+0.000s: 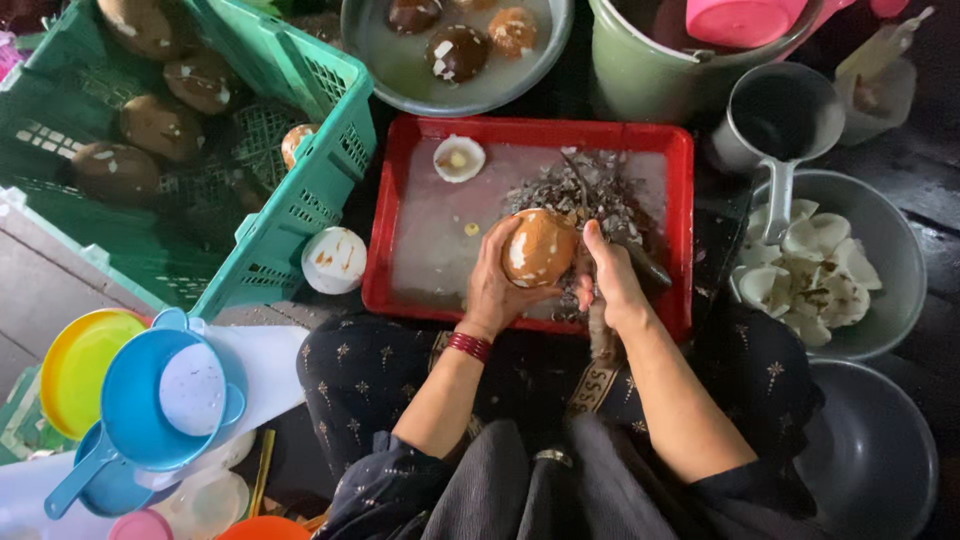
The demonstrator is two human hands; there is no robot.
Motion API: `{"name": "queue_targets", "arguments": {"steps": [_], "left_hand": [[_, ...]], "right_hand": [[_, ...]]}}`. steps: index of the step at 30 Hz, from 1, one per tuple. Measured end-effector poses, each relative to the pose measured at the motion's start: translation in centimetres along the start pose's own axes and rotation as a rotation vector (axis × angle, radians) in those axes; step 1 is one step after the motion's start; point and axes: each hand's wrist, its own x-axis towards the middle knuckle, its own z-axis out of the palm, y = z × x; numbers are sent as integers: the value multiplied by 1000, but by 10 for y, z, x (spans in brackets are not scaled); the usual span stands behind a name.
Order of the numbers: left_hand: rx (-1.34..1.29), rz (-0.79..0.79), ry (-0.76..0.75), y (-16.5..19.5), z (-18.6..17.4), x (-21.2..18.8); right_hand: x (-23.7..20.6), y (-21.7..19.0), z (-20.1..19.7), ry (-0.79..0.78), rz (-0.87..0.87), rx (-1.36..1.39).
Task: The person sits on the floor and scrapes the outer shell off coconuts with a knife over a red tray, letting shell debris collect on the tray. They rotate each coconut while scraping, then place the cleaned coconut into a bowl of water with other finished ones.
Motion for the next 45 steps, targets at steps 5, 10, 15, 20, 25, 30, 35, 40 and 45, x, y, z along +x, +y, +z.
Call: {"name": "queue_targets", "arguments": {"steps": [5,10,15,20,25,30,35,40,45], "left_hand": [[26,-249,-120,10,-14,22],[117,-96,-153,10,-20,33],[63,-63,-112,8,-7,22],[58,-54,-85,5,1,18],[51,-46,-78,5,0,18],[47,-38,-79,6,1,16],[34,-57,-65,6,3,14],[74,-55,-30,6,9,10],[115,-3,-27,7,11,7]], "right_hand": [[-6,-9,1,3,38,-153],[-19,-20,5,-132,-14,-173],[-31,-22,20,-64,-185,-437],[-32,-16,25,44,-462,-777],[-31,-12,22,55,-411,-830],[-37,-16,23,39,-402,-808],[-42,-14,32,141,-252,-944],[-17,-4,35,257,-221,-878],[-2,-9,22,170,-362,-570]]}}
